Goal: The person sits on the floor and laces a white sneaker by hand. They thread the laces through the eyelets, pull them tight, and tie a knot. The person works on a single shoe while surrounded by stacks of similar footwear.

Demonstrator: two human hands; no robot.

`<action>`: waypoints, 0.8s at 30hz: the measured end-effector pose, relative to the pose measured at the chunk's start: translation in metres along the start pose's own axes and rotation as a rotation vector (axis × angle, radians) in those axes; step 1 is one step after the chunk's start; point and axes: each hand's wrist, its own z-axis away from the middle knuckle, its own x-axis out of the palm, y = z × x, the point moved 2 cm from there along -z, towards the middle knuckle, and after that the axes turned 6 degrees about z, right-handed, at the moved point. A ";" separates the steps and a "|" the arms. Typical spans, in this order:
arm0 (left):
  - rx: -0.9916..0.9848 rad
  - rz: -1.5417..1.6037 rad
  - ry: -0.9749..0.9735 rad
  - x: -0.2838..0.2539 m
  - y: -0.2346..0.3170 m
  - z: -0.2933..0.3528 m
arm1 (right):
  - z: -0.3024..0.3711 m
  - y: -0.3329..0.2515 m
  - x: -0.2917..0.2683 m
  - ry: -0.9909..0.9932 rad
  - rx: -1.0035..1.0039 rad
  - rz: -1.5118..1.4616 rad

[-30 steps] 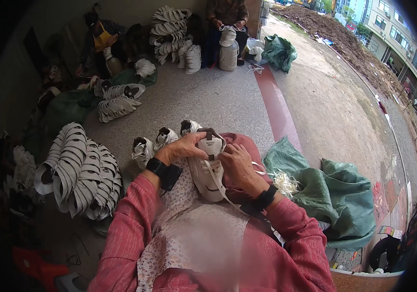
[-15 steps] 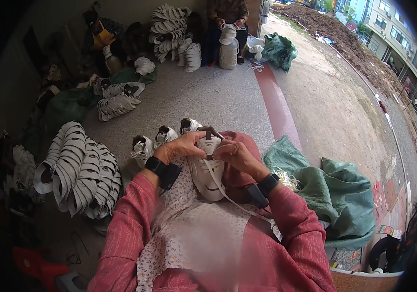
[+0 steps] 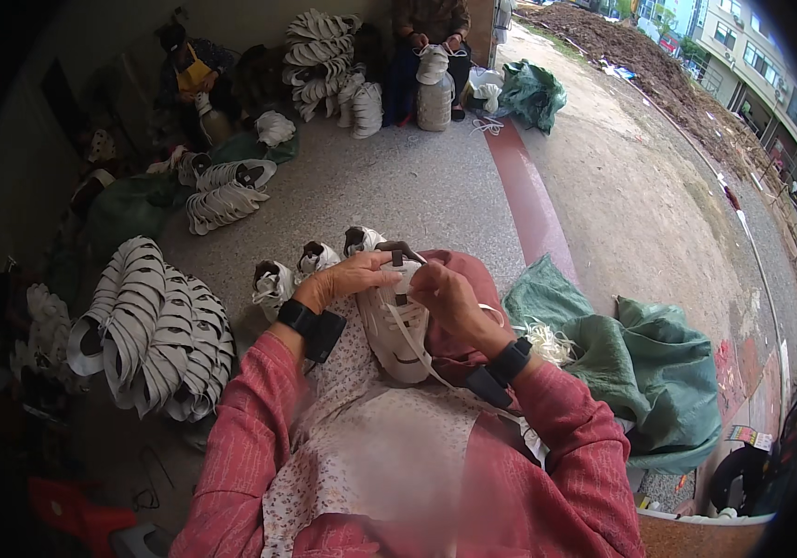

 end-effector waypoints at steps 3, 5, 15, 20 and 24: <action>-0.011 -0.015 0.012 0.002 0.000 -0.002 | -0.004 -0.003 0.007 -0.003 -0.044 0.184; -0.034 -0.004 0.037 0.002 0.001 -0.001 | -0.007 -0.009 0.005 0.009 -0.173 0.395; 0.004 0.260 -0.023 0.001 0.001 0.001 | -0.014 -0.057 0.021 -0.173 -0.788 1.162; 0.188 0.461 -0.022 0.003 0.012 0.026 | -0.058 -0.090 -0.002 -0.383 -0.184 0.042; 0.413 0.181 0.035 0.020 0.023 0.061 | -0.098 -0.160 -0.038 -0.322 -0.040 -0.230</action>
